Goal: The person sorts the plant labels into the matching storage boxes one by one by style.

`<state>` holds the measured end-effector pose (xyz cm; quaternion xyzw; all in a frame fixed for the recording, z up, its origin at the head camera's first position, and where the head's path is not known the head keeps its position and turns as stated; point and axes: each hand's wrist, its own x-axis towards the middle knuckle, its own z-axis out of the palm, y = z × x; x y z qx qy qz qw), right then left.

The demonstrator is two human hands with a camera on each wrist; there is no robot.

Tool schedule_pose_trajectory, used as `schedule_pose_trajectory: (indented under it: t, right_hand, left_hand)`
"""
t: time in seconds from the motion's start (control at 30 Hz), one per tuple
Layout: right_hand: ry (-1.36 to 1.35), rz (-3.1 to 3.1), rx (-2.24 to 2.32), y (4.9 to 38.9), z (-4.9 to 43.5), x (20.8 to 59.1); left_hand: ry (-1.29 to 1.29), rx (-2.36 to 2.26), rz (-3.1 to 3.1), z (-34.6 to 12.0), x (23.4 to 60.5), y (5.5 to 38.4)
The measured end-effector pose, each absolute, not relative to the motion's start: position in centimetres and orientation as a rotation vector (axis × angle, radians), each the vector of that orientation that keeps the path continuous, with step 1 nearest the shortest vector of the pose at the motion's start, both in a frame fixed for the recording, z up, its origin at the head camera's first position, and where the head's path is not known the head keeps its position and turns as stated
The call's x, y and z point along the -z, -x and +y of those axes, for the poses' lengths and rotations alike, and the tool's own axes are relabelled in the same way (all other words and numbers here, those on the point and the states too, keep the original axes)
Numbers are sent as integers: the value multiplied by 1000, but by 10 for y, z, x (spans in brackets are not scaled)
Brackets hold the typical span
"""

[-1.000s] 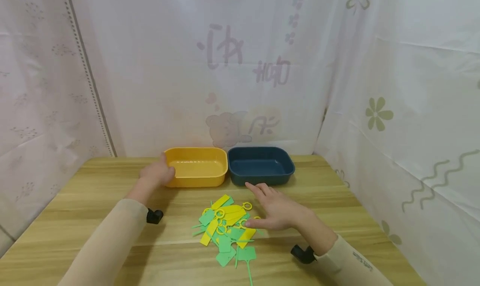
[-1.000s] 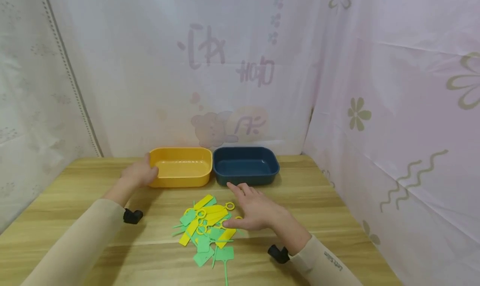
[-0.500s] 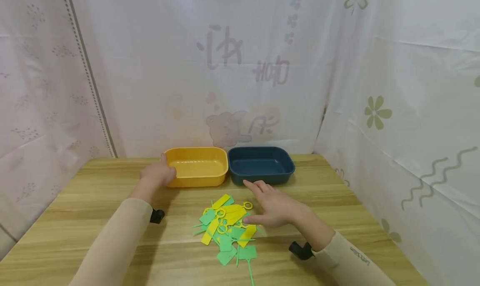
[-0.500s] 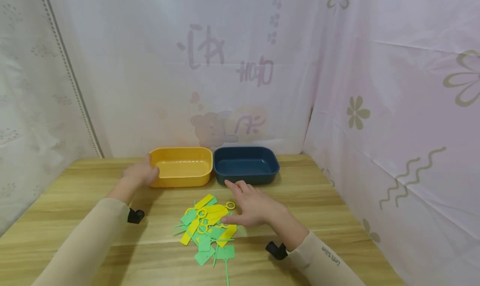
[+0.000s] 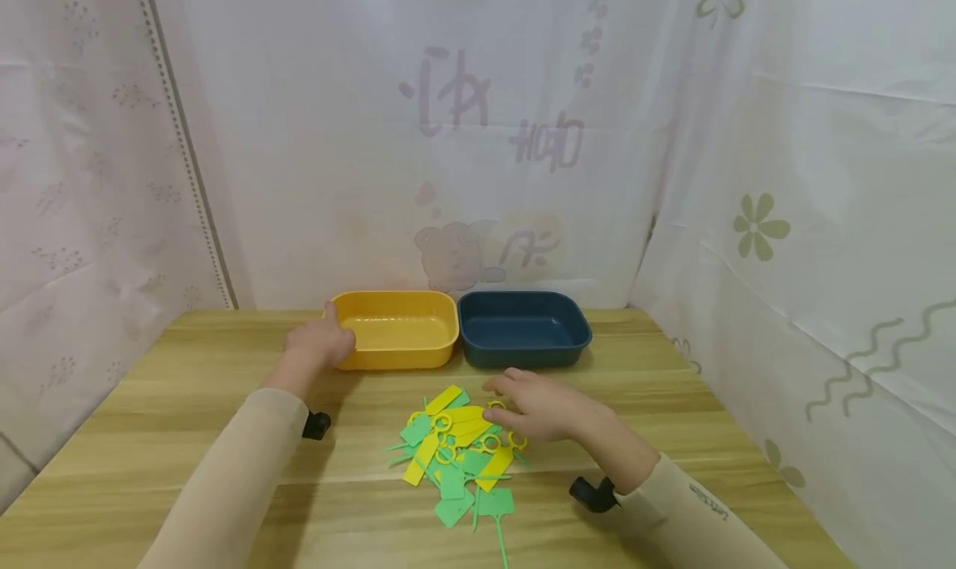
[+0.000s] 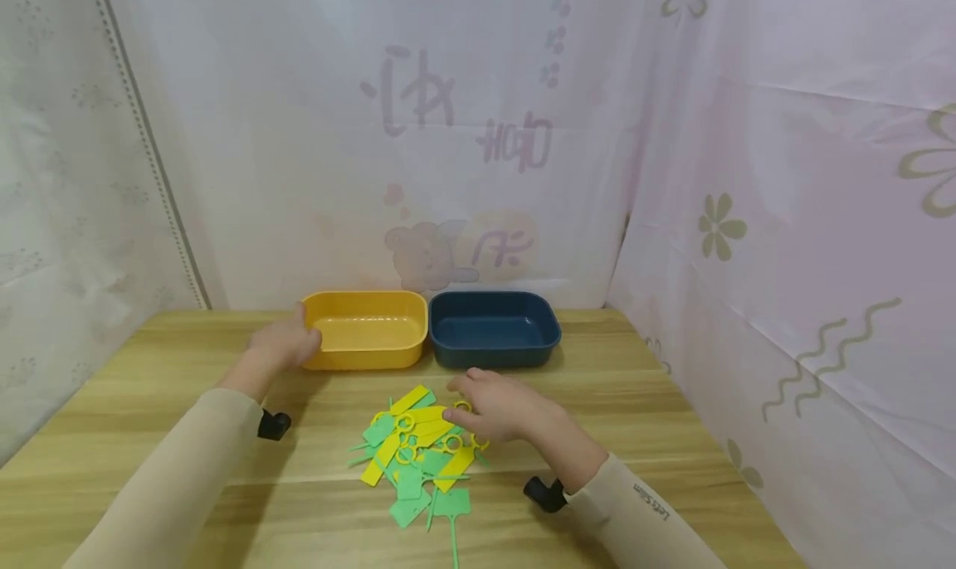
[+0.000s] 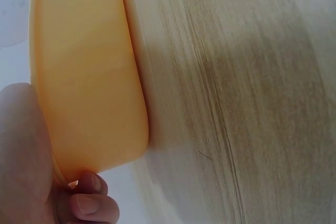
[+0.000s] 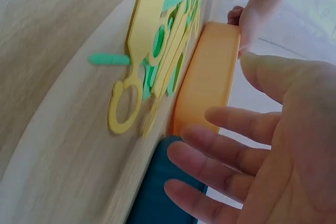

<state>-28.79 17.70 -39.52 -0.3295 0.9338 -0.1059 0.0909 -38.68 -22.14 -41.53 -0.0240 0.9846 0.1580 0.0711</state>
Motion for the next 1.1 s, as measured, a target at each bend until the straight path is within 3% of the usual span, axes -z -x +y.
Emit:
schedule_pose_trajectory:
  t: [0.23, 1.1]
  right_hand:
    - [1085, 2740, 247, 285, 171, 394]
    - [1031, 2501, 211, 256, 158, 398]
  left_hand:
    - [80, -463, 2974, -218, 410, 388]
    - [98, -468, 2965, -218, 412, 384]
